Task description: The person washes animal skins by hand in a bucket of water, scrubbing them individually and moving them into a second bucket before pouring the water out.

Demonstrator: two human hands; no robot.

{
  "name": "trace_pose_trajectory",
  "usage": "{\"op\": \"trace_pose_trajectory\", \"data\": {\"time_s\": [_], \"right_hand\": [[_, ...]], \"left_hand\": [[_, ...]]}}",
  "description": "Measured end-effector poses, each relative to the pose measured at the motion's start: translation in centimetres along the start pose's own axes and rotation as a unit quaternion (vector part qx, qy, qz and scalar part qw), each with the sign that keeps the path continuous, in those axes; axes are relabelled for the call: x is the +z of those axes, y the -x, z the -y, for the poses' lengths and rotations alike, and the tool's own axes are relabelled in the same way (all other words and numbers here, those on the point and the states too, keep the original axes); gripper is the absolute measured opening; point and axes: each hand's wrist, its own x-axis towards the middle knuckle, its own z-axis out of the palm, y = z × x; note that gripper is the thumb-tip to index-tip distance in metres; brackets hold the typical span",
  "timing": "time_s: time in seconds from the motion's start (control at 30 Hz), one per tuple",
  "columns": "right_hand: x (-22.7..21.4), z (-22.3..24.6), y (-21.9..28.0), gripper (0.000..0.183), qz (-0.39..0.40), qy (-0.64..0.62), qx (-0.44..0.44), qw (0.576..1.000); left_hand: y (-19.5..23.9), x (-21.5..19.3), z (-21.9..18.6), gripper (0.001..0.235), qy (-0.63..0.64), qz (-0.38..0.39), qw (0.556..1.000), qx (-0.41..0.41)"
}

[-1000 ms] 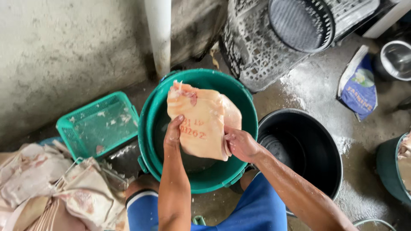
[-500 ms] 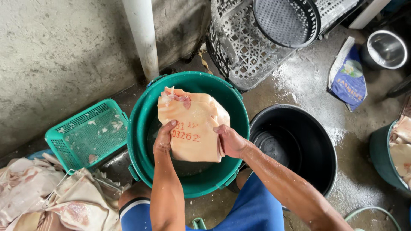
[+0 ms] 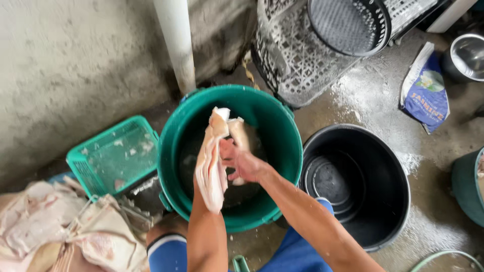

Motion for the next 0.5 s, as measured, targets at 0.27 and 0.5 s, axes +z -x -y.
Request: {"op": "trace_pose_trajectory", "data": {"time_s": [0.27, 0.5], "right_hand": [[2.1, 1.8, 3.7, 0.064, 0.073, 0.032, -0.15, 0.986], [1.7, 5.0, 9.7, 0.06, 0.024, 0.233, -0.115, 0.965]], "left_hand": [[1.4, -2.0, -1.1, 0.066, 0.002, -0.062, 0.998, 0.028], [0.4, -0.2, -0.4, 0.07, 0.024, -0.016, 0.999, 0.039]]}}
